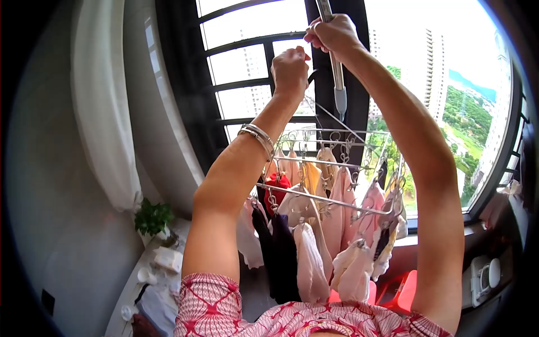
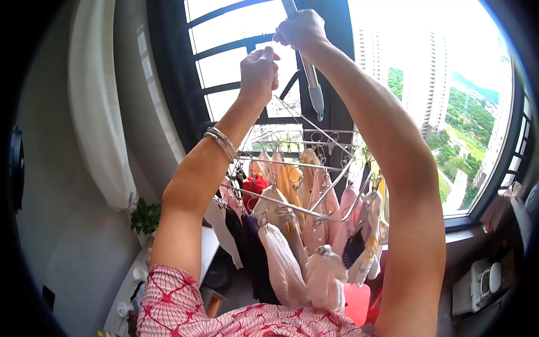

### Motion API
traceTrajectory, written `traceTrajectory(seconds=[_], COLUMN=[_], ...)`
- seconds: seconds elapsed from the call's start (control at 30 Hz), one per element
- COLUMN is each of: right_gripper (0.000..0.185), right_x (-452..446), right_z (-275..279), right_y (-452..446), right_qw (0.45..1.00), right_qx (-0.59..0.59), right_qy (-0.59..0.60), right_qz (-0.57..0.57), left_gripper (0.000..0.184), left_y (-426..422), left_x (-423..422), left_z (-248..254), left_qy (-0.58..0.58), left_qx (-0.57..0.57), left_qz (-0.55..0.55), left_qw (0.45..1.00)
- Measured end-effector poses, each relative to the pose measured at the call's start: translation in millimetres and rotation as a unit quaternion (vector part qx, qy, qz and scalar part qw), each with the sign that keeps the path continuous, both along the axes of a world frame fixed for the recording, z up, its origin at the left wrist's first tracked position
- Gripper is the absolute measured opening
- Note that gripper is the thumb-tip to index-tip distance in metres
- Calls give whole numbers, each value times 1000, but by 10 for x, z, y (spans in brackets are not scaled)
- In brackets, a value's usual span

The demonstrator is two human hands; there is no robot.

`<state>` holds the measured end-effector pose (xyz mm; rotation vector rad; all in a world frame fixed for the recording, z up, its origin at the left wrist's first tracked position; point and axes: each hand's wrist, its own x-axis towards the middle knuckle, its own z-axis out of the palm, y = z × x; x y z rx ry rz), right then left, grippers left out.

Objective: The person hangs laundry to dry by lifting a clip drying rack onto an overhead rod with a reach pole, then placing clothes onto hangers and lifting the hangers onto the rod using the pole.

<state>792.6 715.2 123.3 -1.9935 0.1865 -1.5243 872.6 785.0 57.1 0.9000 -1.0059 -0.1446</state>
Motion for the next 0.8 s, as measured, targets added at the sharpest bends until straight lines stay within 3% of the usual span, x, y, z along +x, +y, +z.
traceTrajectory(seconds=[0.13, 0.3, 0.43, 0.57, 0.8], right_gripper=[11, 9, 11, 16, 18], right_x=[265, 517, 897, 1118, 1220], right_z=[162, 209, 173, 279, 406], right_y=[-238, -472, -624, -765, -834], right_qw=[998, 997, 981, 922, 912], right_qx=[11, -40, -99, -234, -268], right_qy=[18, 32, 42, 65, 79], right_qz=[-57, -62, -160, -300, -301], left_gripper=[23, 28, 28, 25, 25], left_y=[-186, -446, -607, -719, -694], left_x=[290, 630, 951, 1090, 1310], left_z=[193, 260, 188, 235, 448], left_qy=[34, 81, 82, 26, -91], left_qx=[0, 61, 77, 83, 149], left_qz=[-129, -160, -173, -176, -178], left_qw=[991, 982, 978, 981, 968])
